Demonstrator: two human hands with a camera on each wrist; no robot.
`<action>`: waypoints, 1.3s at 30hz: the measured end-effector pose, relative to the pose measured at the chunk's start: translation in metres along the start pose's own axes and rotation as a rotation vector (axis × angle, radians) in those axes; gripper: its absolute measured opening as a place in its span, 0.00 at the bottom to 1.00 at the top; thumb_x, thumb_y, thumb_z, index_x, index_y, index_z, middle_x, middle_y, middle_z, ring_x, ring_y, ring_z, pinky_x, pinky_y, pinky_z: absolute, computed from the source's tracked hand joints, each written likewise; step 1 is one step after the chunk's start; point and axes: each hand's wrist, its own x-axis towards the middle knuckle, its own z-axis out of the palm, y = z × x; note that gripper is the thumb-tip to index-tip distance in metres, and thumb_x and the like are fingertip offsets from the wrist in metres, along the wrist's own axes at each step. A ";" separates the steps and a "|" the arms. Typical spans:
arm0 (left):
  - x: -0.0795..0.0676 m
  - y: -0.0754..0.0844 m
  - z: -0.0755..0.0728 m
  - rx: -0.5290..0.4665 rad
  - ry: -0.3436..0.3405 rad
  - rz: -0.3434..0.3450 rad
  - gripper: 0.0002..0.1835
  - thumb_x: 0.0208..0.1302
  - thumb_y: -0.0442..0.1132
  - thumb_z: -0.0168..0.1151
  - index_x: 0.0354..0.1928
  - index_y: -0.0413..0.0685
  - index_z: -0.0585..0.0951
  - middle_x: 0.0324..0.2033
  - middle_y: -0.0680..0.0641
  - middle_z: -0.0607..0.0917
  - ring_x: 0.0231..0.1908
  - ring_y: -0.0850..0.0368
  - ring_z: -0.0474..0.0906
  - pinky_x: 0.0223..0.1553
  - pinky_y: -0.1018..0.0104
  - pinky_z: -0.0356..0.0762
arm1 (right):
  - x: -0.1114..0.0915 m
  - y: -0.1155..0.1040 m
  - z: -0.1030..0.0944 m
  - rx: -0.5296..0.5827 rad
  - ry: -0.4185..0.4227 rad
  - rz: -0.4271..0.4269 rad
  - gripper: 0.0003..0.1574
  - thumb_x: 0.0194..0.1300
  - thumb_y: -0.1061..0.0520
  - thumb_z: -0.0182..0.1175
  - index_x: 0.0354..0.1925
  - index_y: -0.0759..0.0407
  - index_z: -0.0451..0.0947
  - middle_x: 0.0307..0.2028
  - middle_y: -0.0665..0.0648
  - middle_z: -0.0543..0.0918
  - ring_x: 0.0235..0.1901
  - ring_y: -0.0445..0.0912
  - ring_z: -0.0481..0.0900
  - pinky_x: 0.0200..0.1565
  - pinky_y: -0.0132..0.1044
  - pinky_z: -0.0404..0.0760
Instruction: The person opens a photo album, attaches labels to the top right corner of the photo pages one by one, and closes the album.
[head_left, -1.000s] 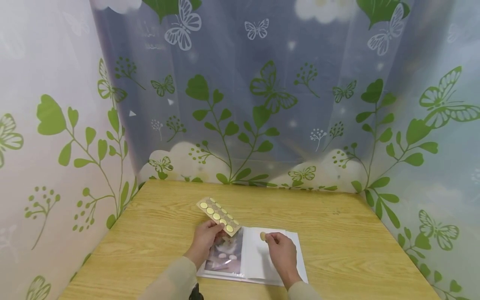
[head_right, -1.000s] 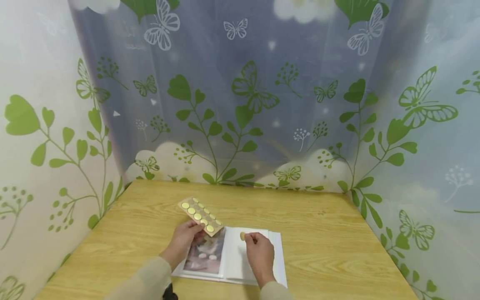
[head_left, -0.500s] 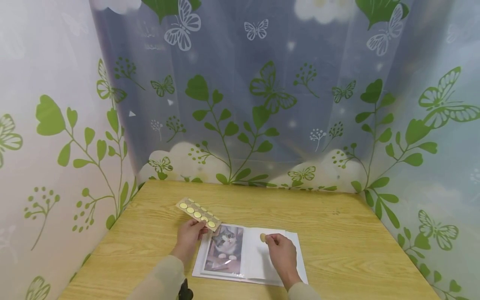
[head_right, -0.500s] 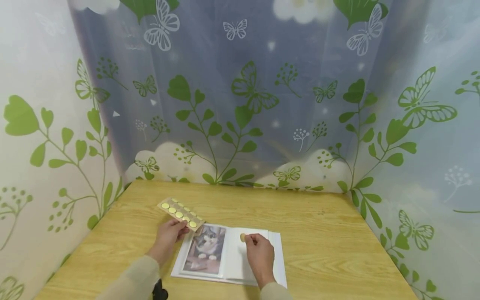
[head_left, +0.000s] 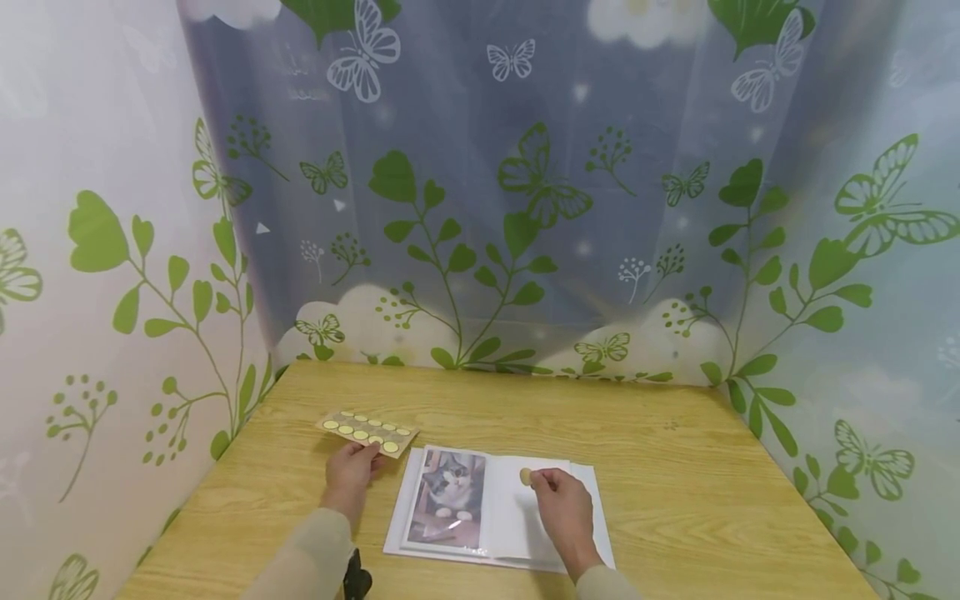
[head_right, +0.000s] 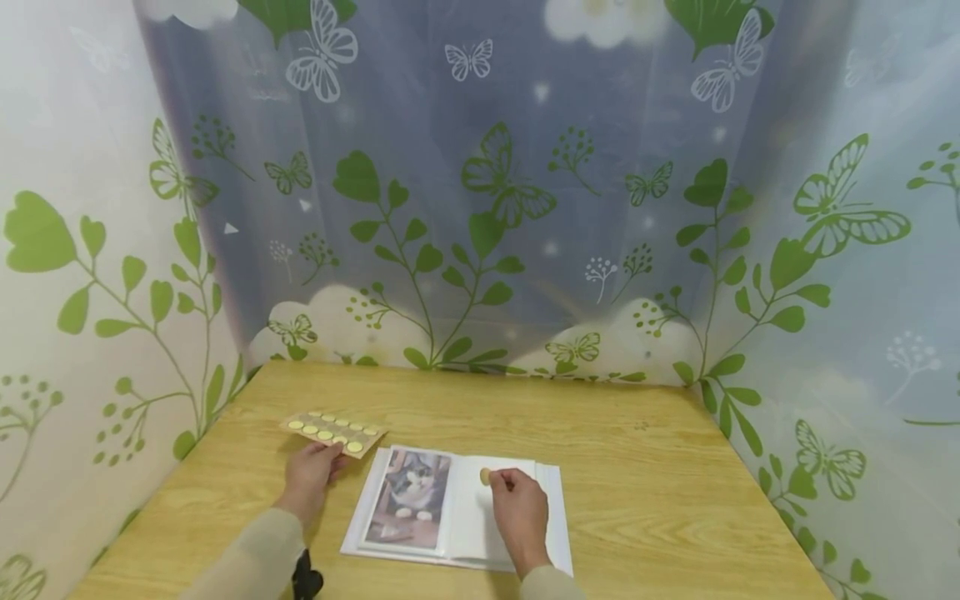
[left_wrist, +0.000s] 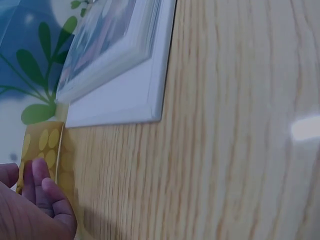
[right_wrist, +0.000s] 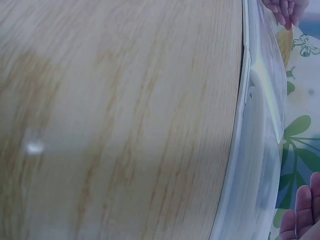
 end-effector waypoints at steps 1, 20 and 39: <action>0.000 0.000 -0.002 0.014 0.003 -0.007 0.17 0.71 0.34 0.58 0.53 0.25 0.75 0.31 0.45 0.84 0.30 0.58 0.81 0.37 0.66 0.80 | 0.000 0.000 0.000 -0.002 0.000 -0.002 0.11 0.68 0.55 0.61 0.35 0.60 0.85 0.27 0.50 0.84 0.28 0.44 0.75 0.29 0.37 0.74; -0.025 0.011 0.010 0.344 0.099 -0.010 0.38 0.68 0.45 0.58 0.73 0.35 0.57 0.66 0.21 0.56 0.63 0.23 0.58 0.63 0.34 0.62 | 0.002 0.001 0.003 -0.002 -0.008 0.013 0.11 0.69 0.55 0.61 0.36 0.60 0.86 0.28 0.50 0.84 0.29 0.44 0.76 0.30 0.37 0.74; -0.052 0.008 0.050 0.701 -0.342 0.493 0.27 0.59 0.39 0.70 0.58 0.32 0.76 0.55 0.31 0.78 0.57 0.32 0.73 0.60 0.38 0.69 | 0.009 0.008 0.006 -0.010 -0.010 -0.007 0.11 0.68 0.54 0.62 0.35 0.60 0.85 0.28 0.51 0.83 0.28 0.44 0.75 0.30 0.37 0.73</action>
